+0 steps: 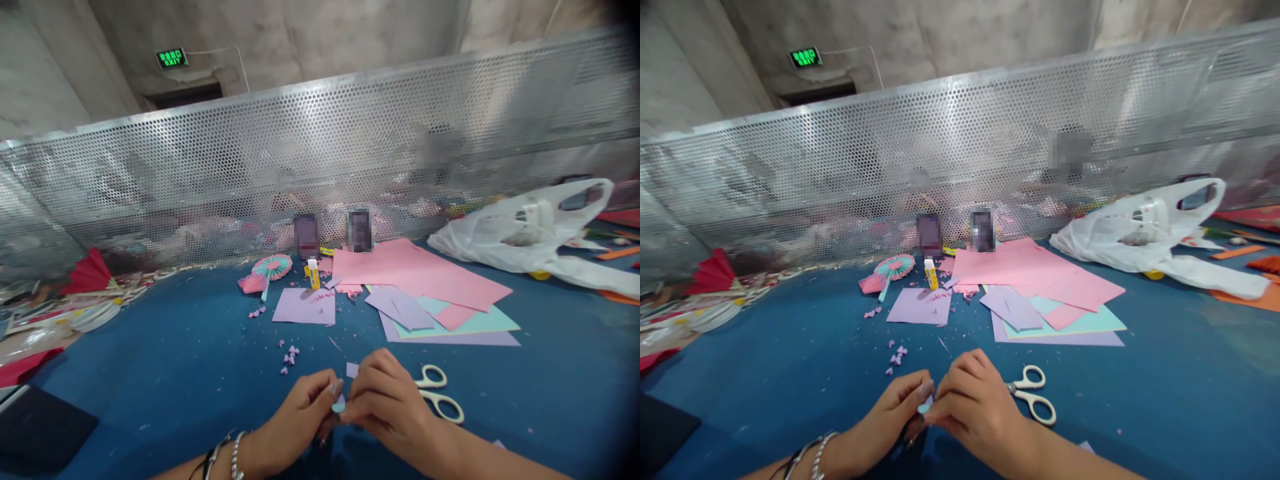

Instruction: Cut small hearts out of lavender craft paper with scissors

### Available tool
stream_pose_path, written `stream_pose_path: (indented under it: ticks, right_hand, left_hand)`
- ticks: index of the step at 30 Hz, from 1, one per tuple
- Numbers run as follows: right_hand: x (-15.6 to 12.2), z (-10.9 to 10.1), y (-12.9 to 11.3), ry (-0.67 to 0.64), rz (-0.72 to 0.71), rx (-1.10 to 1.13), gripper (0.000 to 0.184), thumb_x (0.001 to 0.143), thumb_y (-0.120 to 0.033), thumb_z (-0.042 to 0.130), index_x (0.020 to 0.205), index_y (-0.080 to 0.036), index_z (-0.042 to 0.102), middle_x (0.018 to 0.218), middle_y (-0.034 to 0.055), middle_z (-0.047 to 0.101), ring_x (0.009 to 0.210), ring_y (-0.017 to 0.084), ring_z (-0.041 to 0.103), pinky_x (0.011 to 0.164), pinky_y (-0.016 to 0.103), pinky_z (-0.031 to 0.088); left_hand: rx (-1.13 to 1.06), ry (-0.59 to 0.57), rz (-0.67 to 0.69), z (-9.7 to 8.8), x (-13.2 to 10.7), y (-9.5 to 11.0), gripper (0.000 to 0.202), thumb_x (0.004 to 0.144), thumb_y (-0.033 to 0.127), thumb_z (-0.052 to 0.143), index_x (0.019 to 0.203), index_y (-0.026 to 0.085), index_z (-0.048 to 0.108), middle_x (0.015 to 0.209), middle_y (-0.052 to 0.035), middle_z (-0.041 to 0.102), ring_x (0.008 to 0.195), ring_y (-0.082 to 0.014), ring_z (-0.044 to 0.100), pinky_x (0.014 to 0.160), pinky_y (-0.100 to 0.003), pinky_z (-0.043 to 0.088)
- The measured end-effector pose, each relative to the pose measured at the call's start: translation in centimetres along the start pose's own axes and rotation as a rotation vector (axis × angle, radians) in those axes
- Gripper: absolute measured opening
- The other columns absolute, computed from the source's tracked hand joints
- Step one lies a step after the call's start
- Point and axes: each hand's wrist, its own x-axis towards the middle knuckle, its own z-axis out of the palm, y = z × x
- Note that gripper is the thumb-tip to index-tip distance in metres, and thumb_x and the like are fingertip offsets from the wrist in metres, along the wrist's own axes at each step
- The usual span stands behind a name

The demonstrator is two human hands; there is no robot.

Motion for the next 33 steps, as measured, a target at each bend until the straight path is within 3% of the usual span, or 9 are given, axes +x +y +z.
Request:
stream_pose_path:
  ticks: [16,29,33]
  right_hand:
    - [0.09,-0.33,-0.27,-0.036,-0.012,0.007,0.006,0.084,-0.017,0.055,0.083,-0.021,0.059,0.075,-0.0008,0.063,0.072,0.013,0.046,0.067,0.029,0.034]
    - [-0.11,-0.5,-0.11,-0.069,0.007,-0.013,0.008,0.084,-0.015,0.055,0.083,-0.021,0.06,0.074,-0.0003,0.062,0.072,0.014,0.047,0.066,0.029,0.035]
    - [-0.21,-0.32,-0.11,-0.081,0.028,-0.035,0.005,0.085,-0.021,0.055,0.087,-0.021,0.06,0.076,0.0006,0.063,0.074,0.014,0.047,0.067,0.029,0.037]
  left_hand:
    - [-0.005,-0.112,0.06,-0.14,-0.66,0.46,0.035,0.091,0.048,0.031,0.075,0.017,0.039,0.054,0.0058,0.038,0.048,-0.0071,0.035,0.049,-0.02,0.03]
    - [0.041,-0.086,0.037,0.04,-0.48,0.66,0.034,0.089,0.048,0.035,0.075,0.017,0.04,0.052,0.0072,0.037,0.046,-0.0061,0.033,0.047,-0.019,0.028]
    - [-0.006,-0.068,0.05,0.07,-0.31,0.41,0.034,0.088,0.048,0.038,0.074,0.017,0.04,0.051,0.0077,0.037,0.044,-0.0056,0.031,0.045,-0.018,0.026]
